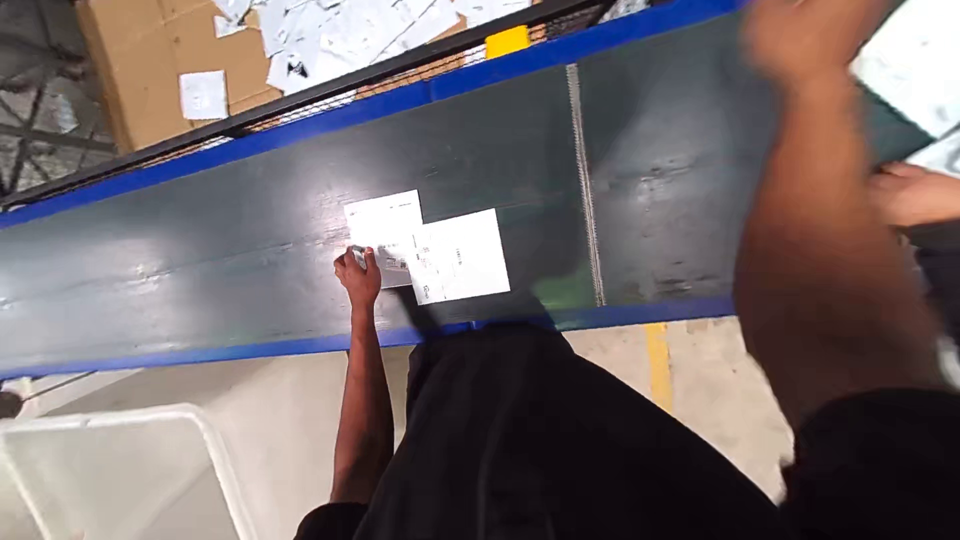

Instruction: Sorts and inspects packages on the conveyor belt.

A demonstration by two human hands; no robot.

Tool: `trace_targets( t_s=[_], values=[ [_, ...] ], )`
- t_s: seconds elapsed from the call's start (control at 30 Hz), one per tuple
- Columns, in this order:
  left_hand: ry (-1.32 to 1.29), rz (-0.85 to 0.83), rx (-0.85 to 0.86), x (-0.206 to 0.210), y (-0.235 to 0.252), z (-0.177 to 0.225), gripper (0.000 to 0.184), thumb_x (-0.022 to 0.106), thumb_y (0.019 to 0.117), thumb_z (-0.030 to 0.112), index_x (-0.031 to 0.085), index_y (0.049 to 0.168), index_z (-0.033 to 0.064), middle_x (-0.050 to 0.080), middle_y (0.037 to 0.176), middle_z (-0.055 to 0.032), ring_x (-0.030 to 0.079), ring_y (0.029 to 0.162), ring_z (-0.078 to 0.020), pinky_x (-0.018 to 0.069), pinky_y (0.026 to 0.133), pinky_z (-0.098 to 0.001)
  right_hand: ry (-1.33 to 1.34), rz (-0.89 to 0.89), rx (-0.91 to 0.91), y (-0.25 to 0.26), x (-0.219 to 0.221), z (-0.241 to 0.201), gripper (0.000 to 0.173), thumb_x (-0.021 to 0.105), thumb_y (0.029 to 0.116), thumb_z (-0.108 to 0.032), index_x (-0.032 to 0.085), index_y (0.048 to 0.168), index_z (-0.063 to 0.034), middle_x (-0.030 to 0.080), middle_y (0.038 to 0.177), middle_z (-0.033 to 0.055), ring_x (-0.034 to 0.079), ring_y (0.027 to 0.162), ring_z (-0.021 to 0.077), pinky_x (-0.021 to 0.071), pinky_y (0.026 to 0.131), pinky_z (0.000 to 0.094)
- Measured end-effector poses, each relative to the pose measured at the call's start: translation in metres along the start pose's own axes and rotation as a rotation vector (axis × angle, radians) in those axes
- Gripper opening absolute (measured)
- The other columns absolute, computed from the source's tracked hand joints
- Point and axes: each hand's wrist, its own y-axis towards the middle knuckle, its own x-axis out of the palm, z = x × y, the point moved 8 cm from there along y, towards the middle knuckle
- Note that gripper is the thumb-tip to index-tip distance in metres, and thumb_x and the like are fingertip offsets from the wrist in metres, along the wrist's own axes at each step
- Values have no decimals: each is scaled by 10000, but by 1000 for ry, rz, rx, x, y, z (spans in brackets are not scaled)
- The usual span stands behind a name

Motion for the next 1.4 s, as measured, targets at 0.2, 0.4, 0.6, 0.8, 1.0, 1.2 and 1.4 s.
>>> trace_targets(
  t_s=[0.2,0.4,0.6,0.8,1.0,1.2,1.4],
  values=[
    [-1,-73,-130,-27,19,-55,645,739,920,370,551,1346,-77,668,1184,-258,648,1128,-376,508,1025,-521,-245,-557,-588,-256,338,-198,1033,756,795,-654,421,1542,-23,321,1652,187,240,1543,407,122,1211,716],
    [-723,-146,-25,-38,2,-51,319,619,963,49,545,1241,-89,645,1118,-132,653,1003,-160,584,896,-383,241,-624,-109,-235,319,-194,710,746,924,-415,484,1451,-17,640,1316,205,650,1176,324,530,1008,524],
    [-1091,-344,92,-25,22,65,609,578,1039,280,280,1548,128,570,1405,-11,596,1251,-109,532,1048,-361,605,-490,-63,-220,342,-255,688,701,967,-398,471,1395,88,646,1230,266,664,1138,347,538,1001,505],
    [-862,-206,343,-66,224,231,824,761,938,266,271,1550,13,569,1427,-113,607,1265,-195,540,1064,-414,425,-117,-279,-98,195,-204,512,625,1015,-373,582,1423,-66,610,1411,113,571,1312,193,476,1124,364],
    [-470,-350,590,12,150,316,780,677,980,408,357,1486,-92,518,1440,-250,591,1269,-242,541,1034,-382,-157,-4,183,14,88,100,1298,831,653,-703,267,1611,-33,285,1655,222,270,1533,399,308,1198,627],
    [-47,-588,683,157,-101,248,918,668,881,656,491,1455,-39,559,1377,-258,586,1242,-335,522,1028,-472,-287,-138,128,-11,130,63,1292,814,540,-799,400,1528,-76,533,1447,226,500,1336,431,359,1082,696],
    [136,-416,696,146,-119,180,756,604,918,644,627,1291,-13,642,1203,-228,626,1136,-370,507,1006,-513,-12,-445,273,-49,173,6,925,839,759,-565,500,1429,-25,620,1330,182,633,1180,313,518,975,559]
  ],
)
